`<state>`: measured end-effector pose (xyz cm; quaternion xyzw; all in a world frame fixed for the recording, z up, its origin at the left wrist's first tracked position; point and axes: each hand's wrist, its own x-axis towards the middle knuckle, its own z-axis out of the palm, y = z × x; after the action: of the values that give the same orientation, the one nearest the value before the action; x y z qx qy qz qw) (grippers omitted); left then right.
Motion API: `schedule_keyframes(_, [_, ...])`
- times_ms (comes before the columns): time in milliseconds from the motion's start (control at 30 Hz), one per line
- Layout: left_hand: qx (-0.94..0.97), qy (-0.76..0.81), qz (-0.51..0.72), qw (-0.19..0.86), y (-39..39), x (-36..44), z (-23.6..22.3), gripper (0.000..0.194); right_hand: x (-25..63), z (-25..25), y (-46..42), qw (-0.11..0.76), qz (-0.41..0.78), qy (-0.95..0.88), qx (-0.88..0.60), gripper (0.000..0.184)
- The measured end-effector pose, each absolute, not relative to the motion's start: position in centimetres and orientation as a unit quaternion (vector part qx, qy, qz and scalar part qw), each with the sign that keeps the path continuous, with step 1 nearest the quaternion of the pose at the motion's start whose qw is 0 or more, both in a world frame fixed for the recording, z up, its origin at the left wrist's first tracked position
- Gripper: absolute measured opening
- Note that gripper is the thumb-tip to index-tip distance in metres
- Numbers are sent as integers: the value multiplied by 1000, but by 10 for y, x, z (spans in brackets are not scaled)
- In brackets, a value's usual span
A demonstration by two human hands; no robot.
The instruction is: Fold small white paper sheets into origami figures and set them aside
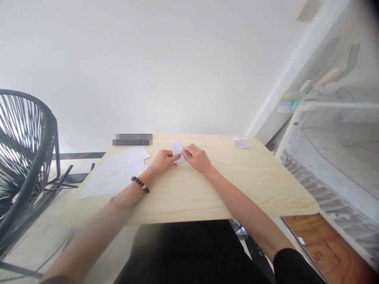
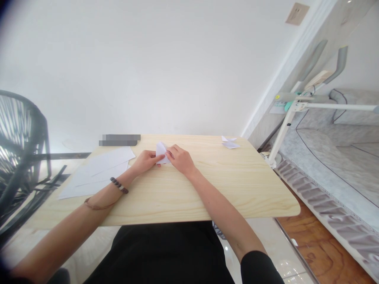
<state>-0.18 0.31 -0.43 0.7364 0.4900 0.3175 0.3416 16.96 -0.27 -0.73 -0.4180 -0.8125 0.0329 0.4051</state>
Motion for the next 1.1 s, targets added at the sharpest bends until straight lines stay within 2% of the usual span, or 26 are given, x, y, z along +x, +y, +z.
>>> schedule_keyframes(433, [657,467,365,466,11,-1,-11,41,171,-11,0,434,49,-820,-371,29])
schedule_keyframes(567, [633,432,377,520,10,0,-11,39,169,-16,4,468,95,-766,-431,28])
schedule_keyframes(667, [628,431,379,526,10,1,-12,37,173,-22,10,445,138,-743,-480,25])
schedule_keyframes(967, [553,416,394,605,12,0,-11,31,174,-10,2,431,12,-822,-371,23])
schedule_keyframes(1100, [540,413,393,619,13,-1,-11,29,174,-10,1,424,4,-835,-352,26])
